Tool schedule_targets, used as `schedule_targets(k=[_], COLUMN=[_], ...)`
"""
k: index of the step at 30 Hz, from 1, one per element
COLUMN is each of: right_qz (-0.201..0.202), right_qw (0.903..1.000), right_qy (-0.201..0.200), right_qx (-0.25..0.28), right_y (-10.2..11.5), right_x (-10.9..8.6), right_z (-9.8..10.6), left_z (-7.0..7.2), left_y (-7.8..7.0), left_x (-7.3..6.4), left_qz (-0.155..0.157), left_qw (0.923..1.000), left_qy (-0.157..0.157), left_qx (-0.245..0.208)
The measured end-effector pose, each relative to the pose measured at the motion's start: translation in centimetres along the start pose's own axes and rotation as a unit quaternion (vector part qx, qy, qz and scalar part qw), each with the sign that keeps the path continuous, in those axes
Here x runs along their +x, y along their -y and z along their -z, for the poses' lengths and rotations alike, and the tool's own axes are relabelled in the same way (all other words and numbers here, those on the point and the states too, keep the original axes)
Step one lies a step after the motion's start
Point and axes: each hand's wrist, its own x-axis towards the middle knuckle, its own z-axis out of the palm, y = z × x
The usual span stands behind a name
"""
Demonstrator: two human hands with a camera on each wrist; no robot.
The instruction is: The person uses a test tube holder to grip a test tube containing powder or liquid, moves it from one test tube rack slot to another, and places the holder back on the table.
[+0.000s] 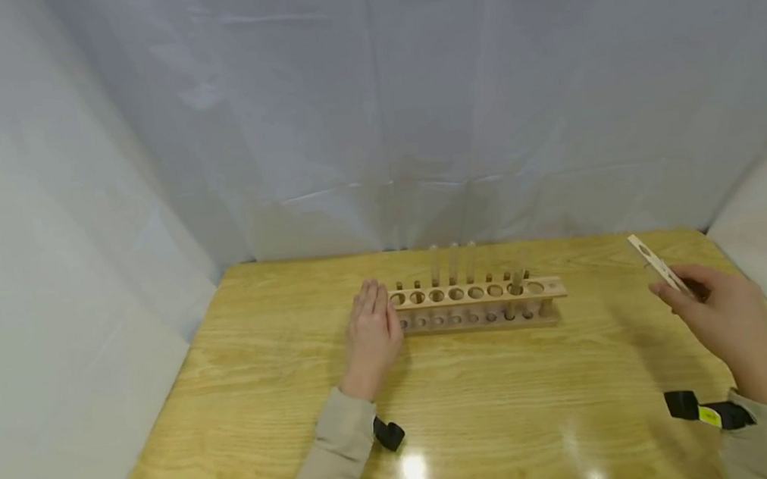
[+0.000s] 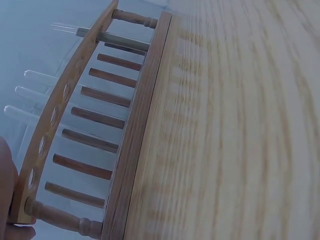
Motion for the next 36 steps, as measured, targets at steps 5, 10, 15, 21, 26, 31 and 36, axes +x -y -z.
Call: schedule_targets(k=[5,10,15,21,26,31,36], right_qz=[0.028,0.035,0.061,0.095,0.105,0.092,0.118], right_qw=[0.9996,0.9988,0.9976,0.9944,0.9918,0.9886,0.984], right_qy=[-0.001,0.001,0.019,0.046,0.073,0.119,0.13], right_qx=[0.01,0.033,0.025,-0.002,-0.004,0.004,0.028], right_y=[1.0,1.9,2.9,4.2,4.9,5.2,5.4], right_x=[-0.1,0.2,0.7,1.5,2.6,3.5,4.6], right_z=[0.3,0.2,-0.1,-0.5,-0.8,-1.0,-1.5], left_z=[0.0,0.1,0.1,0.0,0.1,0.2,0.4], left_y=[0.0,0.0,0.1,0.3,0.2,0.1,0.0], left_x=[-0.1,-0.1,0.0,0.0,0.0,0.0,0.0], left_qz=[0.001,0.0,-0.004,-0.01,-0.014,-0.009,-0.006], left_qw=[1.0,0.9999,0.9999,0.9998,0.9995,0.9997,0.9997], left_qy=[-0.001,0.001,-0.001,0.004,0.008,0.011,0.012], left_qx=[0.005,0.012,0.013,0.016,0.026,0.018,0.02])
